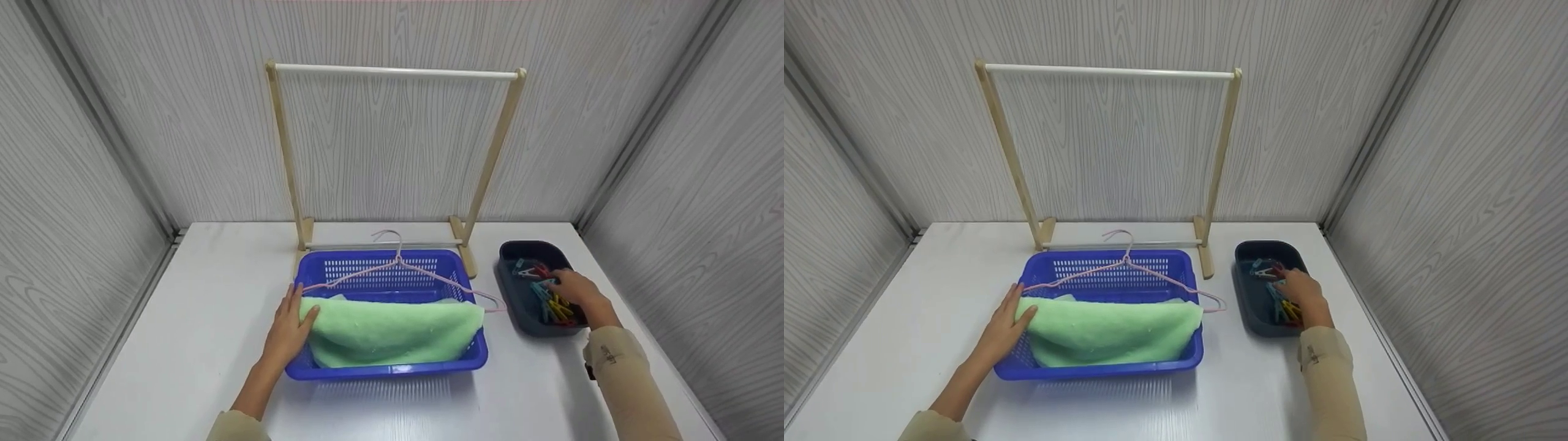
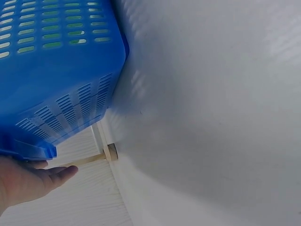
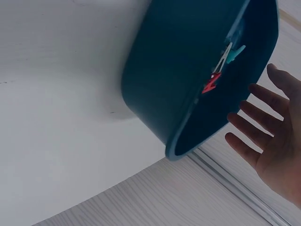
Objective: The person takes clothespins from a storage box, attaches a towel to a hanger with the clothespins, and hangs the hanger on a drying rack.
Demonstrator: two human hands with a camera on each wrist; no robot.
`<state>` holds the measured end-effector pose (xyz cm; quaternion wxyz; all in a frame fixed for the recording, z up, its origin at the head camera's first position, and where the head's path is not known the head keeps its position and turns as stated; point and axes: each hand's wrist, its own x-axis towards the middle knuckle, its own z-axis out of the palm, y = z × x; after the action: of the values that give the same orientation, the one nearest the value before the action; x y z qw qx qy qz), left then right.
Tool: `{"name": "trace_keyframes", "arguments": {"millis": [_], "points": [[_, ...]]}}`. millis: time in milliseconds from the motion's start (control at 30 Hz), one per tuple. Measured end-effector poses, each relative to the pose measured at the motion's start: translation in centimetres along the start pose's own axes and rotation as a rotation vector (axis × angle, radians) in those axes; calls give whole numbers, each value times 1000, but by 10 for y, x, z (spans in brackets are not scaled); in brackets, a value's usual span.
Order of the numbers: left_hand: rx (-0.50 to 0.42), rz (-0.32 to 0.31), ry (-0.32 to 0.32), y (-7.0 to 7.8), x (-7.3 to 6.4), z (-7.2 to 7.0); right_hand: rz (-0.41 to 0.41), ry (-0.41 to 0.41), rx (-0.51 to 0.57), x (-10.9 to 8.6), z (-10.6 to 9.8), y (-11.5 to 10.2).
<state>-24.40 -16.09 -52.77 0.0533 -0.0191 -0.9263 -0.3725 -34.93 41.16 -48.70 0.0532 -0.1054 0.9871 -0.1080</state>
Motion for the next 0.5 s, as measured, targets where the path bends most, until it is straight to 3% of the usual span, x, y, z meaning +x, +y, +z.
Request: {"name": "trace_keyframes", "arguments": {"millis": [500], "points": [[-11, -4, -6, -1, -1, -1, 45, -74, 11, 2, 18, 10]]}}
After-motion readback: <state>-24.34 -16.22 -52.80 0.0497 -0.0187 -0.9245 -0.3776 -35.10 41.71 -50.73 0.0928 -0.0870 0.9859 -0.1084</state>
